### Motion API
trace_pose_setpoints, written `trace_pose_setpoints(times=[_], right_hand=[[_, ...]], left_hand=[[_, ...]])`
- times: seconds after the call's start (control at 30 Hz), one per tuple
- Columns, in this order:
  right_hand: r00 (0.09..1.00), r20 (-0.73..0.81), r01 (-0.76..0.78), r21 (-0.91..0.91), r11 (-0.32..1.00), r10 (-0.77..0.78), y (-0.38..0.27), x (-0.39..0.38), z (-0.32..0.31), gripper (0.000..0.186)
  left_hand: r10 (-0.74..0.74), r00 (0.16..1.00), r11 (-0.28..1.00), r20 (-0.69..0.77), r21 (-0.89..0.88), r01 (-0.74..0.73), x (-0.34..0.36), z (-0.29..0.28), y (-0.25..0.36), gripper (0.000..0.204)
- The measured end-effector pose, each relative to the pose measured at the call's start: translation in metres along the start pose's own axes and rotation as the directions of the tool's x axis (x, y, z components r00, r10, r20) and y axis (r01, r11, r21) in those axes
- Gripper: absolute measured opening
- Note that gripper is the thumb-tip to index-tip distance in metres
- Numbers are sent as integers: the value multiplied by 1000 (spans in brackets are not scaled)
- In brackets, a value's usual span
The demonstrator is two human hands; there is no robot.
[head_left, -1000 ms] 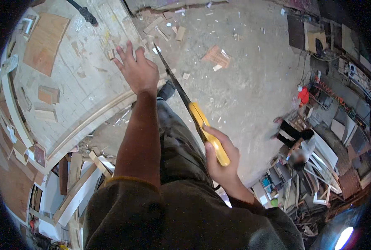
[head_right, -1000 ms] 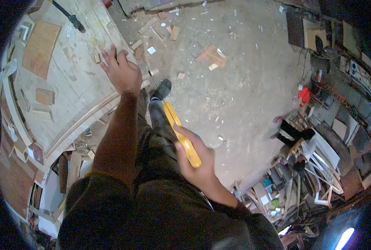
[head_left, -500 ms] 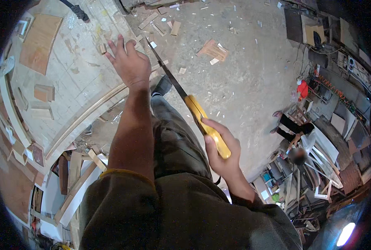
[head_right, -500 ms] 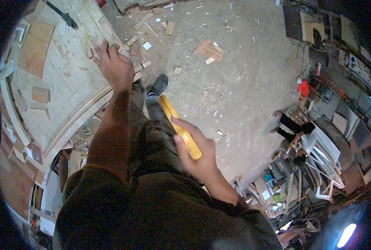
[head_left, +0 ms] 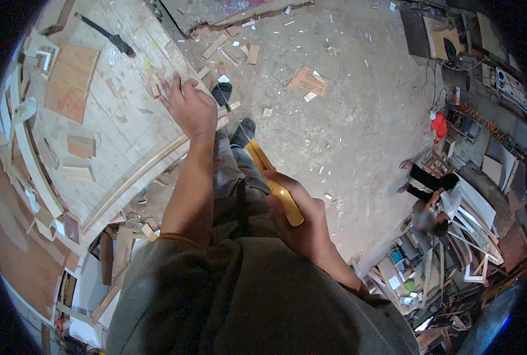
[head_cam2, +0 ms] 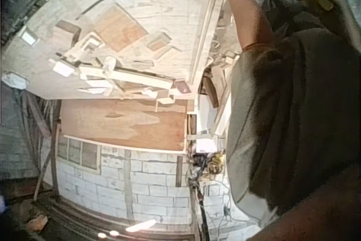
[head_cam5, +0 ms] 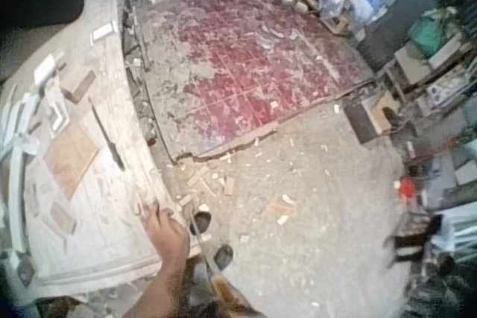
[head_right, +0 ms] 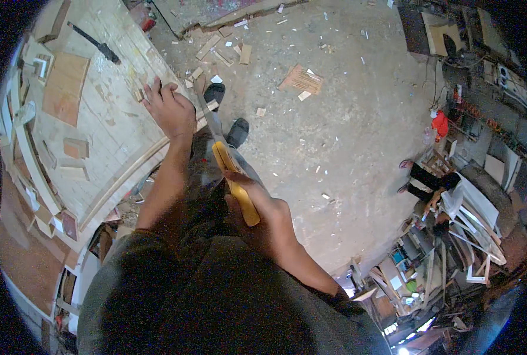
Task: Sawing a small piece of wood with a hand saw
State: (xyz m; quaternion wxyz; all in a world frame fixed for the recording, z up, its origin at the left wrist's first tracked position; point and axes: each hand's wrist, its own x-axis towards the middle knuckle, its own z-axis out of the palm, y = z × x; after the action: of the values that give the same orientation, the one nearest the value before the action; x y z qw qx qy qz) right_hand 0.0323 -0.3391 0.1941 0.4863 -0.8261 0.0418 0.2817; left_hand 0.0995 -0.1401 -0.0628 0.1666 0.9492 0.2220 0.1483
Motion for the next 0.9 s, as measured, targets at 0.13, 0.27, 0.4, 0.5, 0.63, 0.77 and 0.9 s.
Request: trace_pose_setpoints(times=[0.13, 0.27, 0.4, 0.5, 0.63, 0.77, 0.9], right_hand=[[1000, -19, -6, 39, 999, 6, -7, 1, -2, 36], [994, 9, -109, 64, 992, 109, -17, 7, -11, 37], [985, 27, -171, 73, 983, 169, -27, 14, -16, 38], [985, 19, -174, 68, 982, 173, -37, 18, -15, 39], [984, -7, -179, 98, 979, 181, -42, 22, -13, 40], [972, -25, -233, 78, 969, 236, -50, 25, -10, 39], [966, -19, -257, 74, 963, 259, -58, 29, -9, 39]], left_hand=[[19, 999, 998, 41, -59, -16, 1, -9, 0, 21], [160, 986, 937, 51, -322, -135, 25, -26, 1, 18], [347, 883, 851, 316, -502, -155, 79, -40, 41, 19], [510, 344, 840, 788, -542, -4, 119, -4, 49, 34], [377, -157, 877, 913, -406, -257, 137, 44, 56, 46], [290, -381, 722, 878, -461, -515, 131, 56, 64, 58], [170, -488, 634, 856, -474, -611, 120, 64, 69, 58]])
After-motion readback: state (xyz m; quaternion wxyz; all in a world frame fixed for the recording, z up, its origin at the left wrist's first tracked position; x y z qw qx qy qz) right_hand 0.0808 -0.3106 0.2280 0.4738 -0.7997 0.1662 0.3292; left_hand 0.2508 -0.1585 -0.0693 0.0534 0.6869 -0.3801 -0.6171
